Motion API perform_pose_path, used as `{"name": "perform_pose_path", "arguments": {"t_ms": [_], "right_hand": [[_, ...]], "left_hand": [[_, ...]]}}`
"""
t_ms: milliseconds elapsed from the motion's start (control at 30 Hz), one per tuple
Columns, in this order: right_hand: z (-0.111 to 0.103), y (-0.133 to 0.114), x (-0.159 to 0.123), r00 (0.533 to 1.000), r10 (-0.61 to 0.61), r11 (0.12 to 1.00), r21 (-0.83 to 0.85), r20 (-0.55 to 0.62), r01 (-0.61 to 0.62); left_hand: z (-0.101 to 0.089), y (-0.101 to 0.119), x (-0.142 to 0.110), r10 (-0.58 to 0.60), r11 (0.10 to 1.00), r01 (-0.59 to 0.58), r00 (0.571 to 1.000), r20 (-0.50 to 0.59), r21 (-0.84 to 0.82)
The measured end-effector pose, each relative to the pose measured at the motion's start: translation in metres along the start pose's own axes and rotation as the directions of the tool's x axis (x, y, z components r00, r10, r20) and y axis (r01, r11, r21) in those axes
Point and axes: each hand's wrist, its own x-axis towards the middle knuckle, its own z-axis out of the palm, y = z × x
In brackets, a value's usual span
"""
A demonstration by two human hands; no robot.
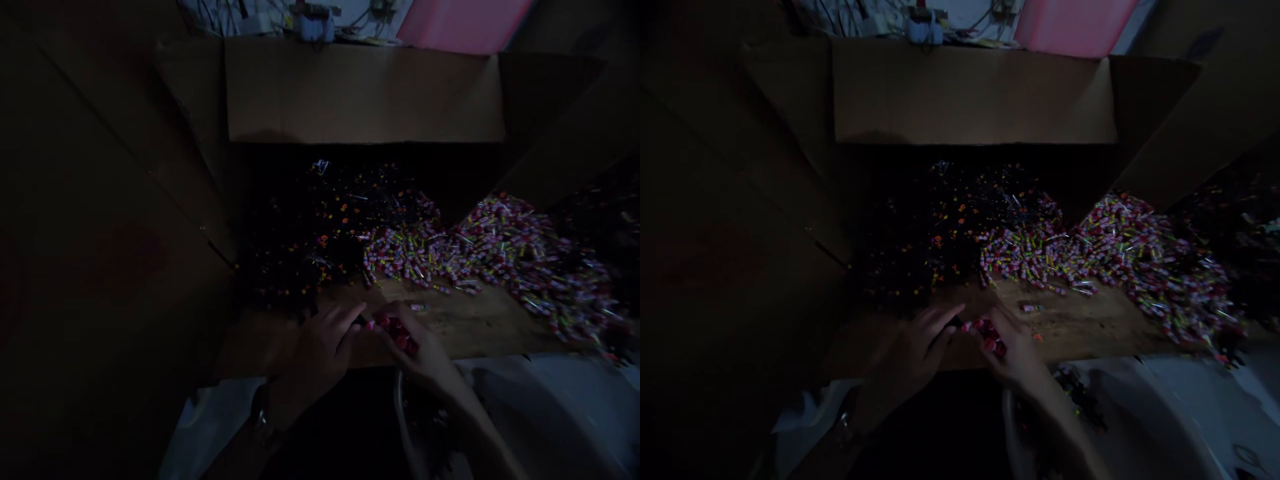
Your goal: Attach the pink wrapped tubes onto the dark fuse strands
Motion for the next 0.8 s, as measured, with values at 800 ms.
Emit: {"name": "perform_pose_path", "arguments": {"t_ms": [800], "right_hand": [[0.033,0.018,-0.02,0.968,0.244,0.934,0.281,-0.05,-0.221]], "left_hand": [[0.033,-0.016,-0.014,0.243,0.961,-0.251,0.967,0.083,0.112]]}}
